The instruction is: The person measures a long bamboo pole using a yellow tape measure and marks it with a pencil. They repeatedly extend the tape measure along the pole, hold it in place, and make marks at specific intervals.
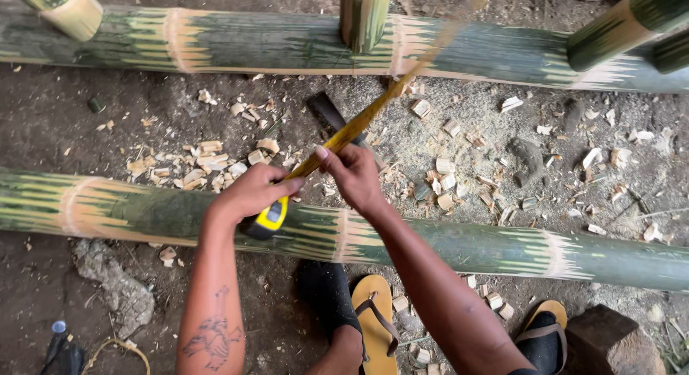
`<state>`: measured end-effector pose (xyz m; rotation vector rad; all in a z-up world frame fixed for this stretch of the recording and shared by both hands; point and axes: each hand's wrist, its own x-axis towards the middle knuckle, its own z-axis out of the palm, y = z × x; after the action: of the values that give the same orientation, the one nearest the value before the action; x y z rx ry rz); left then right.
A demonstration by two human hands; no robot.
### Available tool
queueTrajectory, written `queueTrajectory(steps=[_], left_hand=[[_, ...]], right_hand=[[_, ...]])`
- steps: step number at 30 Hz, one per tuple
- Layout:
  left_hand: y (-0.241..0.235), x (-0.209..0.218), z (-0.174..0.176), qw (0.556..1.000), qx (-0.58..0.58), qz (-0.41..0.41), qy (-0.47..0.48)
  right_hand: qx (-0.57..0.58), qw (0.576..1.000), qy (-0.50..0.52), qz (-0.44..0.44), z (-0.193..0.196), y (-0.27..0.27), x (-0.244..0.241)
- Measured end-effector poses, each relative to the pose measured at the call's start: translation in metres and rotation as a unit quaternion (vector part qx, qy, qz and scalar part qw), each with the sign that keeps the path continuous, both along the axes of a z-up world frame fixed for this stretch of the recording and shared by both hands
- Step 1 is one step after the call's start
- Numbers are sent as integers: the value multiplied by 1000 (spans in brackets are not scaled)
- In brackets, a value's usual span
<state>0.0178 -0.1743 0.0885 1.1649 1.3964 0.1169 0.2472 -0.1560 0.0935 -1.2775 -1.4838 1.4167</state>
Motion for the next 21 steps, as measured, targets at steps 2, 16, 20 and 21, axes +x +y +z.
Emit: queueTrajectory(steps=[2, 16, 20, 21], left_hand=[[3, -10, 4, 999, -15, -12, -41], [115, -37, 33, 944, 75, -134, 292], [144, 20, 50, 929, 190, -121, 295], [147, 31, 53, 928, 191, -118, 297]], right_hand=[[-11, 998, 34, -44, -15, -14, 3], [-140, 815, 241, -509, -82, 97, 259], [-130, 793, 248, -542, -94, 143, 305], [-129, 797, 245, -537, -96, 149, 316]])
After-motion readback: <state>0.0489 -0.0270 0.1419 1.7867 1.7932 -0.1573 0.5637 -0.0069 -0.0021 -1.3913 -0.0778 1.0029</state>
